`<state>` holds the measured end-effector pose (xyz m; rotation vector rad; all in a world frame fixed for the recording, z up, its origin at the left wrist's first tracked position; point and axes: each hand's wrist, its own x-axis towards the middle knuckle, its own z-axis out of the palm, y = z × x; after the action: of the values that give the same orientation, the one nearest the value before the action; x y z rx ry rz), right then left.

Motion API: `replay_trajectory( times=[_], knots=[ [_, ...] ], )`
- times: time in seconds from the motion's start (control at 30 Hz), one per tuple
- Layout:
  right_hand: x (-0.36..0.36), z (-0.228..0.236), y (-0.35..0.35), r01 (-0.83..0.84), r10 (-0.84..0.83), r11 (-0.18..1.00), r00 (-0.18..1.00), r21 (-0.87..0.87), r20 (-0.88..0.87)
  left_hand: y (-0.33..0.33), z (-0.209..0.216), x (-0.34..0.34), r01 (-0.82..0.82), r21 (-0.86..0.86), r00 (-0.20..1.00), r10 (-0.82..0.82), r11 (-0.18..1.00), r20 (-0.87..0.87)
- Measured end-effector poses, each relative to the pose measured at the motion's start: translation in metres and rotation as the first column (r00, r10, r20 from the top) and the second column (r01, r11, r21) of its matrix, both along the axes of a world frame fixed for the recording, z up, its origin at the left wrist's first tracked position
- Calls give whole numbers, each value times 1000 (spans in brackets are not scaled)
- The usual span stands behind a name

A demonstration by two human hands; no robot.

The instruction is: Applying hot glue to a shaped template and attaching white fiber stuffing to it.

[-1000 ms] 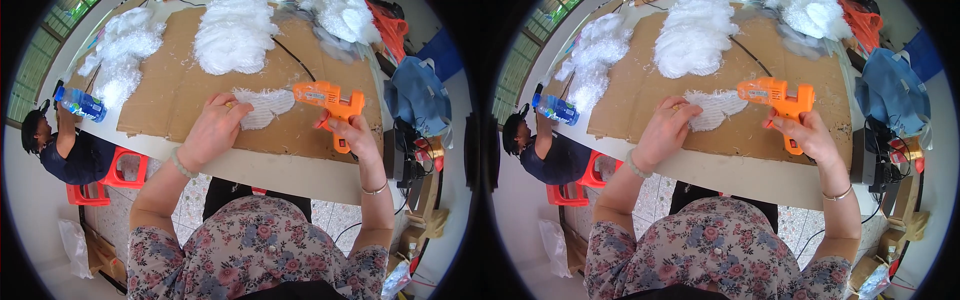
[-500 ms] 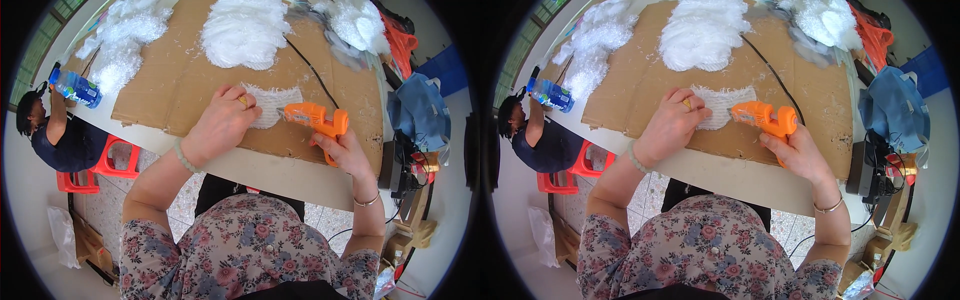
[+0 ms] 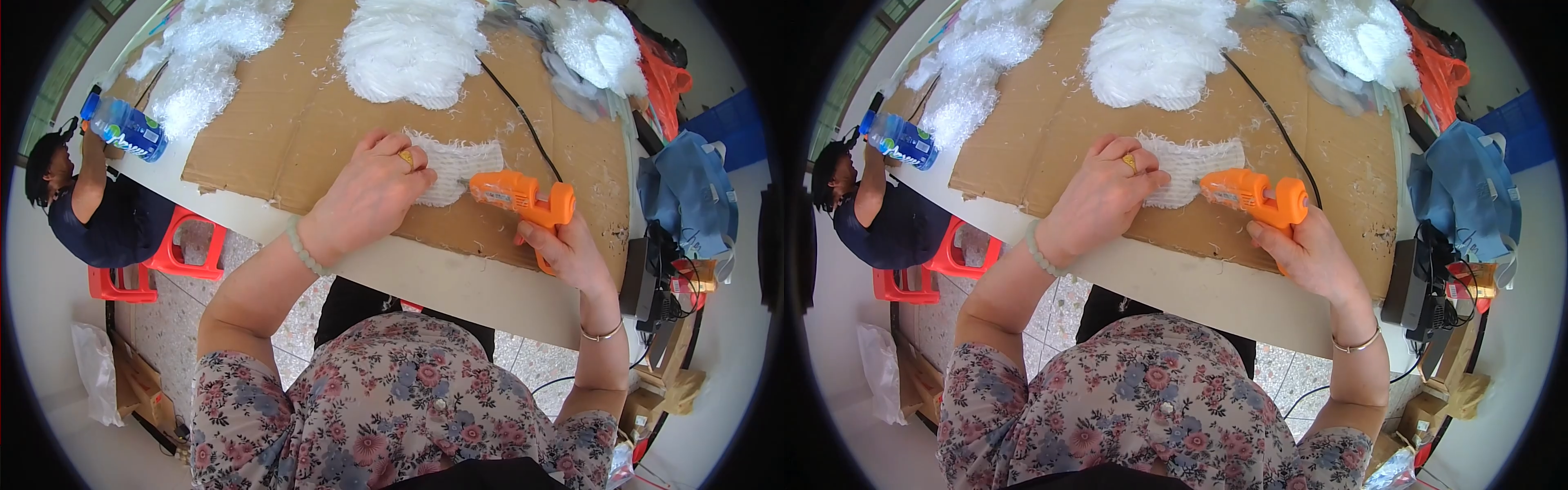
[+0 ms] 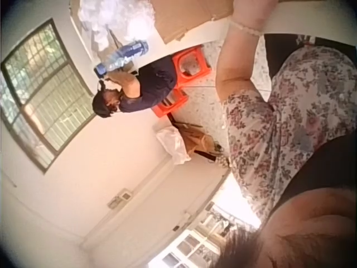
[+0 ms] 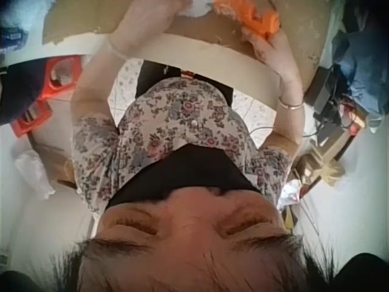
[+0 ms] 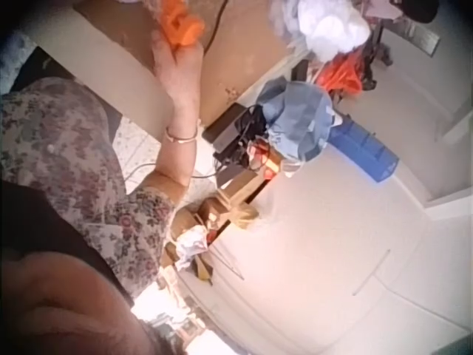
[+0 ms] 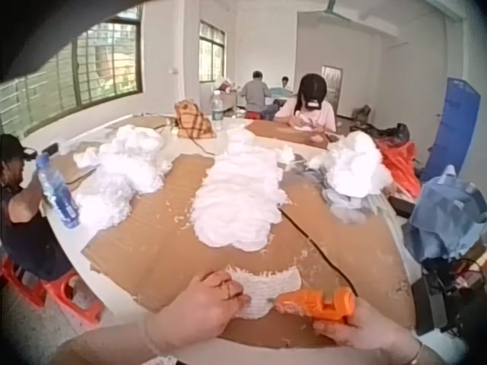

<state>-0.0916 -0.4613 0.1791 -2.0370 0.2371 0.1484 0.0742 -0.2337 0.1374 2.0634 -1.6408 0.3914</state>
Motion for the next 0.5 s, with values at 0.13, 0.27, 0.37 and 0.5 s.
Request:
replay_trajectory(
  times=[0.13, 0.27, 0.37, 0.5],
  knots=[
    [0, 5, 3, 22, -21, 999, 999, 26, -43, 0, 0, 1, 4, -17, 1000, -4, 1000, 7],
    [-2, 2, 3, 16, -16, 1000, 1000, 24, 0, 0, -1, 1, 8, -28, 1000, -8, 1000, 5],
    [-3, 1, 1, 9, -9, 999, 1000, 38, -16, 0, -1, 1, 9, -41, 1000, -10, 999, -7],
    [-3, -1, 1, -3, 5, 999, 999, 53, -34, 0, -2, 2, 10, -51, 1000, -11, 999, -26]
  ],
)
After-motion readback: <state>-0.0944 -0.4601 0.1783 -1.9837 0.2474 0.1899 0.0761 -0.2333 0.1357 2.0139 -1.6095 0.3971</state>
